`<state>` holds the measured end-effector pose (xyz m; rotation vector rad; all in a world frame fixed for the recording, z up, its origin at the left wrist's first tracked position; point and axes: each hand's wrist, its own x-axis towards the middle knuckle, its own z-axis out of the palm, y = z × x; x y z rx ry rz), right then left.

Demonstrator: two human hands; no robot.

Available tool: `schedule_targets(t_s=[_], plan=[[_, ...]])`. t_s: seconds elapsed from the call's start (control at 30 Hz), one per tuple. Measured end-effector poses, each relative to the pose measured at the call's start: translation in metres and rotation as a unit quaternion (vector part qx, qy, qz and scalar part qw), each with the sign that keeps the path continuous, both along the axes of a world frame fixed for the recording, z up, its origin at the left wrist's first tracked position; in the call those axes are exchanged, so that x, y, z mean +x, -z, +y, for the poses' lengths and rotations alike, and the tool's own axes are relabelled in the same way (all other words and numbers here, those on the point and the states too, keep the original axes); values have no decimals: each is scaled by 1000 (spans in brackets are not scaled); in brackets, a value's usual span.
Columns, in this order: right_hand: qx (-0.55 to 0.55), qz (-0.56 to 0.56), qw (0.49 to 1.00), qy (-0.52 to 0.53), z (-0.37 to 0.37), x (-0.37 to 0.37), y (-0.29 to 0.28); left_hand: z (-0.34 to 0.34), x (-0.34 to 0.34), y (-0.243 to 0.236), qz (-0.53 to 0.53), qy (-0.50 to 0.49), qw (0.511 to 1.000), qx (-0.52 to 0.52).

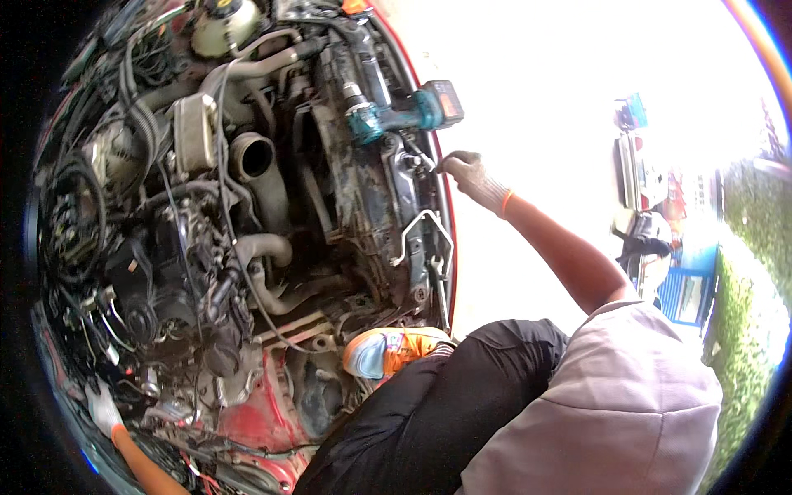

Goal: The person works on a car engine with the hood open, using a wrench to tighten bolts and adjusting various components. They reach into the engine bay to manipulate hoses and wires, occasionally stepping back to retrieve tools or parts from the ground.

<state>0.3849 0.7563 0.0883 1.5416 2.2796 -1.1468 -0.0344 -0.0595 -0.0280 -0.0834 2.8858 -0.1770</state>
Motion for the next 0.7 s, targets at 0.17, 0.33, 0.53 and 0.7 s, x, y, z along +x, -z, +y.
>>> schedule_targets(t_s=[0.17,0.33,0.53,0.7], plan=[[50,-245,954,-163,13,72,42,-8,-4,9,16,10,1000,-22],[84,-252,929,-257,-40,61,67,-5,-13,1,-20,-3,999,-30],[32,-236,894,-378,-23,62,53,-1,-12,13,-9,6,999,-32],[-86,-174,906,-376,-54,5,-16,15,9,-24,-15,9,999,-44]])
